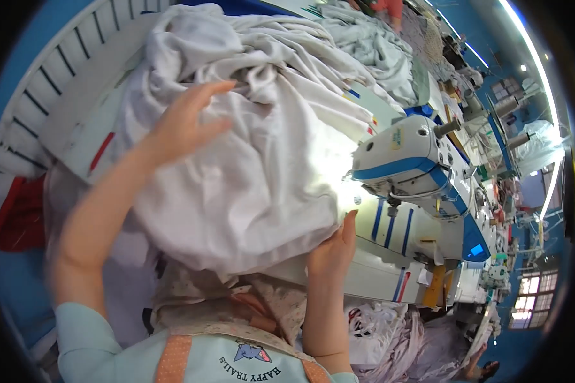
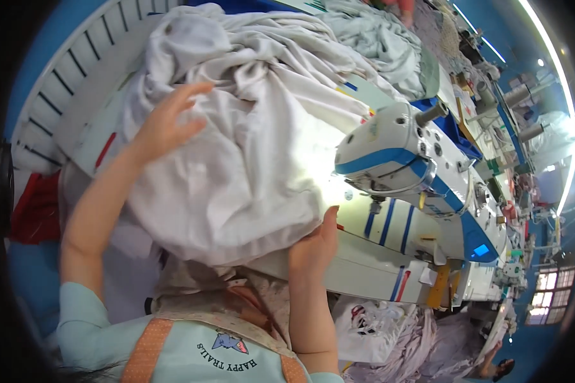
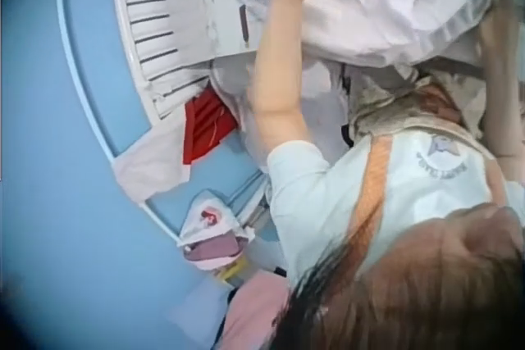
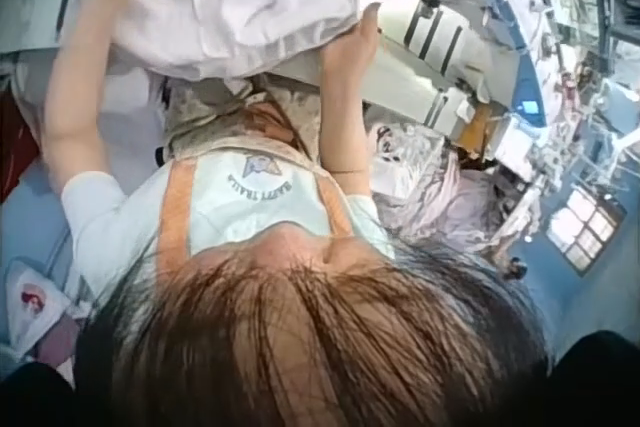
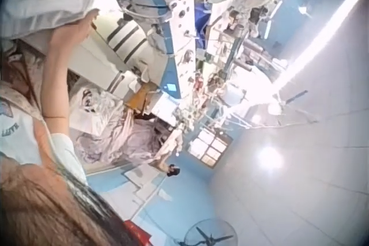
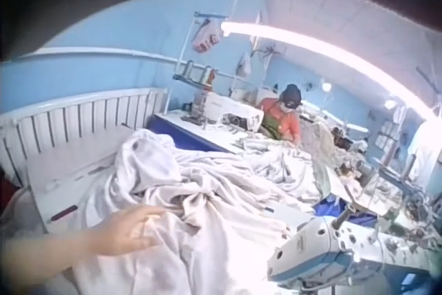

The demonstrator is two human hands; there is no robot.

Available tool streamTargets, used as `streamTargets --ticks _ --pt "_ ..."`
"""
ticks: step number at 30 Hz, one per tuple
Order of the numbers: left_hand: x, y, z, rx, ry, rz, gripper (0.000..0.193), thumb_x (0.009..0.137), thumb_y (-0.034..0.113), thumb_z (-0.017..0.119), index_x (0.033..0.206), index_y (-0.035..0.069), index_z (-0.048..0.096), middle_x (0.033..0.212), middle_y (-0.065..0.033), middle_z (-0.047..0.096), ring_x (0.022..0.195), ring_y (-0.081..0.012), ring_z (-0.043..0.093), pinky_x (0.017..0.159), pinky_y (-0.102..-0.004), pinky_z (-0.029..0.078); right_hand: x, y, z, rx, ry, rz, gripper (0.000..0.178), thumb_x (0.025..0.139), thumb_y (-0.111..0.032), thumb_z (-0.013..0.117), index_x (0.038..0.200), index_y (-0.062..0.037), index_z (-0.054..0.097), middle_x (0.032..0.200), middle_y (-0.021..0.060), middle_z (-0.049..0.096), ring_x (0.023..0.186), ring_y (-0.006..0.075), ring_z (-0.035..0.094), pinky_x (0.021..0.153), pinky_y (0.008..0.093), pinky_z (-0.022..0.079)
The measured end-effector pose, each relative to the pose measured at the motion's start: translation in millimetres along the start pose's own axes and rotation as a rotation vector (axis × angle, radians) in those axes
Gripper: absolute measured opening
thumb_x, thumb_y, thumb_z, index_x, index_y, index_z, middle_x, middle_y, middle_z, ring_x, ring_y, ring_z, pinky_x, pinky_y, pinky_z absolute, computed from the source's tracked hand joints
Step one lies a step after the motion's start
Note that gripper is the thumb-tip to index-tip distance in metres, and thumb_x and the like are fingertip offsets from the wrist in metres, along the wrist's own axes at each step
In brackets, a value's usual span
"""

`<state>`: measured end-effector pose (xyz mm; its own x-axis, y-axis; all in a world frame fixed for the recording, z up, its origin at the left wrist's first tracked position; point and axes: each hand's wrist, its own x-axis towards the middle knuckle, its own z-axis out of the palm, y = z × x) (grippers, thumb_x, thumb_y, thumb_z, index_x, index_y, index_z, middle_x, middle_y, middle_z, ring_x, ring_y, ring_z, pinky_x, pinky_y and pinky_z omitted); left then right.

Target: Sewing white fabric pieces together using an industrial sewing machine.

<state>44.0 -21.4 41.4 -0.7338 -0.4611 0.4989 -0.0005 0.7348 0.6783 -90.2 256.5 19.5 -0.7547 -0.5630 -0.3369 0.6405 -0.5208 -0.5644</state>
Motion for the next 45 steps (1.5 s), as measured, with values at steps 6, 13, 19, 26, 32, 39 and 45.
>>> streamTargets --ticks 6,13,19,26,32,39,45 --pt "-201 65 -76 -0.109 0.436 -0.378 0.022 0.081 0.003 0.058 0.103 0.002 0.058 0.096 -0.0055 0.058 0.084 -0.0128 0.053 0.074 -0.0252 0.043 -38 78 55 -0.155 -0.072 0.381 0.048 0.089 -0.026 0.057 0.131 -0.0045 0.046 0.125 0.0118 0.056 0.115 0.0279 0.054 0.098 0.0442 0.044" --pt "-274 91 -49 -0.155 0.449 -0.391 0.018 0.081 -0.003 0.060 0.098 0.001 0.059 0.085 -0.0042 0.057 0.068 -0.0098 0.053 0.061 -0.0236 0.043 -42 95 191 -0.216 -0.926 0.320 0.050 0.082 -0.027 0.063 0.124 -0.0025 0.051 0.122 0.0130 0.057 0.113 0.0283 0.054 0.100 0.0448 0.042" --pt "-209 72 -35 -0.295 0.528 -0.301 0.018 0.081 0.001 0.064 0.099 0.001 0.061 0.086 -0.0078 0.062 0.074 -0.0155 0.063 0.062 -0.0275 0.049 -61 -11 285 -0.005 -1.105 -0.132 0.046 0.088 -0.030 0.058 0.126 -0.0050 0.052 0.130 0.0140 0.053 0.124 0.0322 0.046 0.110 0.0526 0.029" --pt "-62 20 -31 -0.192 0.773 -0.200 0.017 0.086 0.007 0.061 0.102 0.002 0.062 0.092 -0.0095 0.064 0.078 -0.0213 0.064 0.071 -0.0317 0.051 -88 -74 268 0.048 -1.236 -0.395 0.066 0.086 -0.044 0.059 0.136 -0.0043 0.041 0.140 0.0145 0.041 0.133 0.0344 0.034 0.112 0.0543 0.022" --pt "25 25 3 -0.311 0.496 -0.001 0.037 0.079 0.013 0.070 0.113 0.003 0.061 0.122 -0.0136 0.057 0.109 -0.0225 0.057 0.085 -0.0343 0.049 -92 -91 239 -0.051 -1.202 -0.596 0.079 0.085 -0.059 0.055 0.140 -0.0055 0.036 0.142 0.0130 0.039 0.134 0.0329 0.032 0.111 0.0549 0.023" --pt "99 -4 52 -0.057 0.574 0.169 0.032 0.080 0.009 0.060 0.111 0.008 0.064 0.105 -0.0145 0.063 0.105 -0.0325 0.056 0.089 -0.0394 0.046 -103 -115 204 -0.115 -1.186 -0.596 0.059 0.096 -0.049 0.044 0.136 -0.0051 0.042 0.141 0.0122 0.042 0.133 0.0289 0.036 0.110 0.0538 0.023" --pt "96 -58 33 -0.360 0.378 -0.100 0.020 0.085 0.007 0.047 0.100 0.000 0.059 0.093 -0.0207 0.065 0.091 -0.0368 0.062 0.078 -0.0408 0.048 -106 -131 157 0.005 -1.041 -0.611 0.051 0.096 -0.038 0.049 0.135 -0.0054 0.044 0.139 0.0109 0.045 0.131 0.0288 0.038 0.110 0.0515 0.026"
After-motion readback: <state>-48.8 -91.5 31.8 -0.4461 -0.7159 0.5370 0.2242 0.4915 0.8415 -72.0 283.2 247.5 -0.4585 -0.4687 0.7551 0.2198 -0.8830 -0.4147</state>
